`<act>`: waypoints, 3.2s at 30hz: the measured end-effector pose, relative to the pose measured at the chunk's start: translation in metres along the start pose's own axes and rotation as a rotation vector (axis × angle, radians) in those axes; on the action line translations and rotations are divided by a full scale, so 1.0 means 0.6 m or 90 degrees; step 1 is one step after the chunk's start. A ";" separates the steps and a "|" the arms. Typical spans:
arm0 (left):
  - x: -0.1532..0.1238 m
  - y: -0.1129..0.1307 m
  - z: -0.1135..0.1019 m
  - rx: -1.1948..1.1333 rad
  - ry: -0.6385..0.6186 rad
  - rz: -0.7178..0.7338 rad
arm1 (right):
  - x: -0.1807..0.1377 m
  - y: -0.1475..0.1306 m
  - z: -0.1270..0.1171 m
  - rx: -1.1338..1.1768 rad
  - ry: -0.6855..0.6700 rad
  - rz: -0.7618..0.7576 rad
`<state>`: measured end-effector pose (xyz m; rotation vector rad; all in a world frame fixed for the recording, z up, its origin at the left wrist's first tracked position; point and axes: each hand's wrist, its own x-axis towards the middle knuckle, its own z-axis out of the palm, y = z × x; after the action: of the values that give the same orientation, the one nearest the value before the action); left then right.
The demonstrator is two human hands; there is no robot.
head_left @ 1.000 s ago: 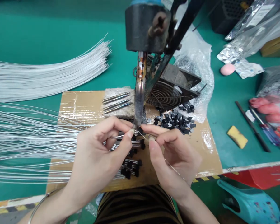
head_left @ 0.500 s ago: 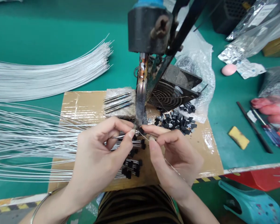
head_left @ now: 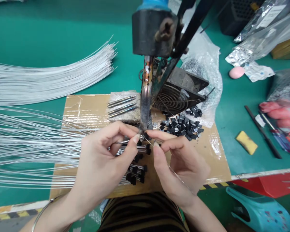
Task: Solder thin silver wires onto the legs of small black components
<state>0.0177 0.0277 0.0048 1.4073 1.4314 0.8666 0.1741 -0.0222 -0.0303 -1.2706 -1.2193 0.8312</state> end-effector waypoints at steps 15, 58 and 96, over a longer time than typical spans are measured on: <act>0.000 0.001 0.001 0.014 0.001 0.006 | -0.001 0.000 0.002 0.007 0.015 -0.006; -0.003 -0.007 -0.004 0.042 -0.027 0.005 | 0.010 0.019 -0.038 -0.058 0.120 0.017; 0.232 -0.116 -0.219 0.502 0.176 0.243 | 0.002 0.094 -0.139 -0.042 0.283 0.101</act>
<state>-0.1183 0.1739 -0.0355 2.2726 1.8595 0.7767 0.2639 -0.0318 -0.0752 -1.5226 -0.8023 0.5792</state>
